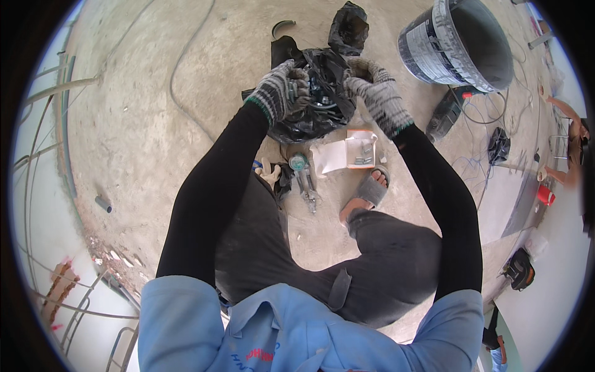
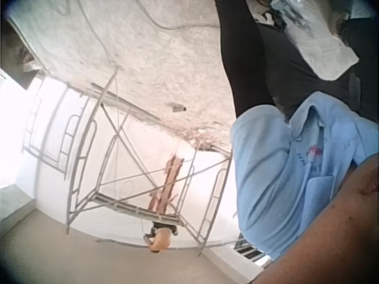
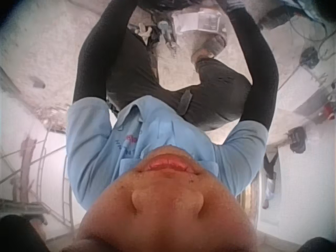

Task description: The person sits on the floor and sorts small metal hardware items from a black plastic bag into a small white box. They pick up individual pieces, inspect them, and place them into the box or on the floor.

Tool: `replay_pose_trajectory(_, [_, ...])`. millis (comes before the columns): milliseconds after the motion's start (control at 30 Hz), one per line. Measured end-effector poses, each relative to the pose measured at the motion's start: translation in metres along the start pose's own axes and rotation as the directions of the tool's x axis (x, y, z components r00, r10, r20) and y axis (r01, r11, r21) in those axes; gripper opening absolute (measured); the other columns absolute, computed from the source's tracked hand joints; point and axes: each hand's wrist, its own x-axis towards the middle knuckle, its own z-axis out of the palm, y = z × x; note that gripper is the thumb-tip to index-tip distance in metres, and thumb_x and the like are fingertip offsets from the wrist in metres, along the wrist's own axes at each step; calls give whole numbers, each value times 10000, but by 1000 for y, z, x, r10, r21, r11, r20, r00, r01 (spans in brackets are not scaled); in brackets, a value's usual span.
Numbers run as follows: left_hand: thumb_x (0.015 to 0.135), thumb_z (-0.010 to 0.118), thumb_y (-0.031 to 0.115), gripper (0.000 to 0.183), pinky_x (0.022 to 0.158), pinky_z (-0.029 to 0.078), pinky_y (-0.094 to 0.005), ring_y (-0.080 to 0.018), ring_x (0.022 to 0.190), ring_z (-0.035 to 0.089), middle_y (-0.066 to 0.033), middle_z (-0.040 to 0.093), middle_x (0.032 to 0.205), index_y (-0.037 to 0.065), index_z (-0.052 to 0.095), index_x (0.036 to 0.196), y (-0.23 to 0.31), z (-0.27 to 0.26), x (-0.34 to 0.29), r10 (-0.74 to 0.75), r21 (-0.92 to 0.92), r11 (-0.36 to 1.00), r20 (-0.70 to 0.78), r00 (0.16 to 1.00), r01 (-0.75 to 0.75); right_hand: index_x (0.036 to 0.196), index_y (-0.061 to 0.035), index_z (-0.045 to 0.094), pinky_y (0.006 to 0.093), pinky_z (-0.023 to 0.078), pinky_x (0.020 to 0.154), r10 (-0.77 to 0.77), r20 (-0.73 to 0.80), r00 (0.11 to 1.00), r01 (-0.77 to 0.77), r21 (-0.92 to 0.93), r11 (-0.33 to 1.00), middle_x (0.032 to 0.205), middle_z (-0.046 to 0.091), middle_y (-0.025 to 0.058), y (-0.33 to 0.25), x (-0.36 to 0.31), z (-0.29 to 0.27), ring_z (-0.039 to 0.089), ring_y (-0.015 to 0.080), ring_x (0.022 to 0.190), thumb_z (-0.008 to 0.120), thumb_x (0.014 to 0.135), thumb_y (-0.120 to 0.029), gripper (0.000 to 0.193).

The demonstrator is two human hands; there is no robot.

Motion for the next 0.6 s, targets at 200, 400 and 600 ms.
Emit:
replay_pose_trajectory(200, [1020, 547, 214, 266, 921, 584, -426, -259, 1023, 684, -143, 687, 1097, 2, 611, 1167, -99, 156, -81, 328, -5, 941, -224, 918, -338, 1219, -65, 657, 266, 552, 855, -299, 118, 947, 315, -165, 934, 1034, 700, 39, -175, -104, 40, 660, 116, 934, 682, 891, -8, 334])
replay_pose_trajectory(400, [1064, 426, 397, 483, 985, 544, -557, -341, 1069, 675, -208, 677, 1179, -21, 635, 1188, -161, 275, -183, 153, -478, 841, -243, 958, -255, 1183, -58, 647, 290, 561, 862, -152, 24, 988, 153, -265, 952, 1101, 710, 49, -306, -207, 59, 695, 143, 978, 695, 901, -4, 291])
replay_pose_trajectory(600, [1033, 537, 482, 354, 490, 431, -296, -140, 591, 538, 18, 598, 759, 154, 618, 926, -167, 389, -335, -18, -420, 907, -76, 997, -15, 1228, -50, 602, 309, 551, 909, 67, -9, 998, -66, 123, 990, 1138, 676, 78, -461, -304, 86, 673, 162, 994, 676, 920, 27, 325])
